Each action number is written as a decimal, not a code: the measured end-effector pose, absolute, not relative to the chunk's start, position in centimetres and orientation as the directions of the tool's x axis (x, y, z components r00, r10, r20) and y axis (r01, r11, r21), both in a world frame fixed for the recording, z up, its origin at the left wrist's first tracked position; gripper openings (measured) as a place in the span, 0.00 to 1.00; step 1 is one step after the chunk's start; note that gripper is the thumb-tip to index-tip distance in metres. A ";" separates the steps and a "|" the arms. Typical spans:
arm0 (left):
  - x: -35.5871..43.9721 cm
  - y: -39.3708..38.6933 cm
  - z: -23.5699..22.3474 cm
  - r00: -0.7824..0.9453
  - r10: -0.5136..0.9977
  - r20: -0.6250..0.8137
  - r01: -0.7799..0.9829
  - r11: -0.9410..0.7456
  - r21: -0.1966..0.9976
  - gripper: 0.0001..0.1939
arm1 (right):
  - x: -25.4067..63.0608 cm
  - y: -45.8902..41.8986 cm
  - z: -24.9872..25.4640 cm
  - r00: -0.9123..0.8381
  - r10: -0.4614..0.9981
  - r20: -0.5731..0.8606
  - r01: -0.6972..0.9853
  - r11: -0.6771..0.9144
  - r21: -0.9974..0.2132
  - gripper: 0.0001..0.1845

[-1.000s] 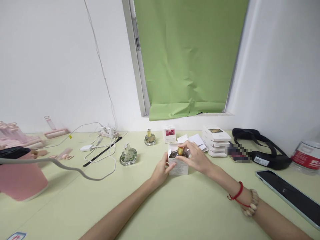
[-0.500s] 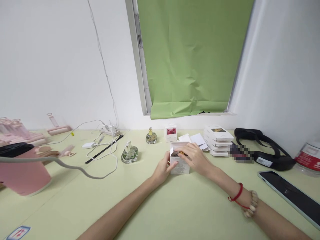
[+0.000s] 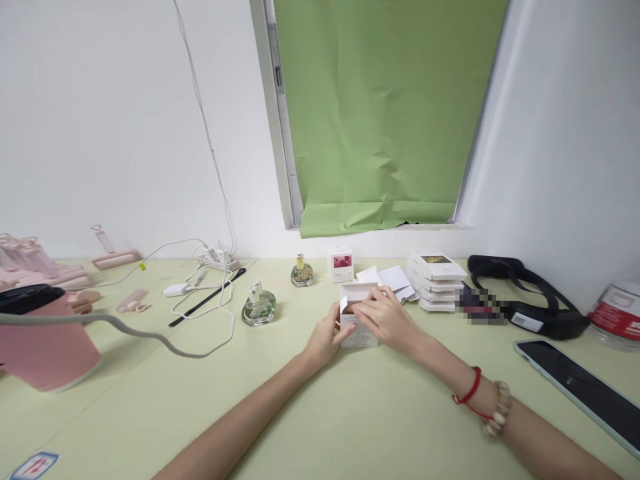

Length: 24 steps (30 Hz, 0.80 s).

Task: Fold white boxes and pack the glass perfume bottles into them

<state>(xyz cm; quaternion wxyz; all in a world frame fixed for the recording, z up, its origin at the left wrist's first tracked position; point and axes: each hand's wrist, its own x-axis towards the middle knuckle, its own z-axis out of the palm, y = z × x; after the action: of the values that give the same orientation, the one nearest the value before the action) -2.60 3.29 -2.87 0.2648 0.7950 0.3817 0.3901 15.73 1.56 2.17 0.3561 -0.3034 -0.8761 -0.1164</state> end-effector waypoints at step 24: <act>-2.5 3.3 -2.8 0.466 0.794 0.390 0.527 -0.603 0.599 0.27 | 15.9 1.4 2.5 -0.562 0.473 0.679 0.615 0.788 -0.039 0.13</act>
<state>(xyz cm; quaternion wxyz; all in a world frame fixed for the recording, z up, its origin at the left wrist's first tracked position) -2.46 3.28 -2.80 0.2022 0.8319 0.3970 0.3307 15.86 1.44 2.47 0.3507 -0.3097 -0.8780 -0.1014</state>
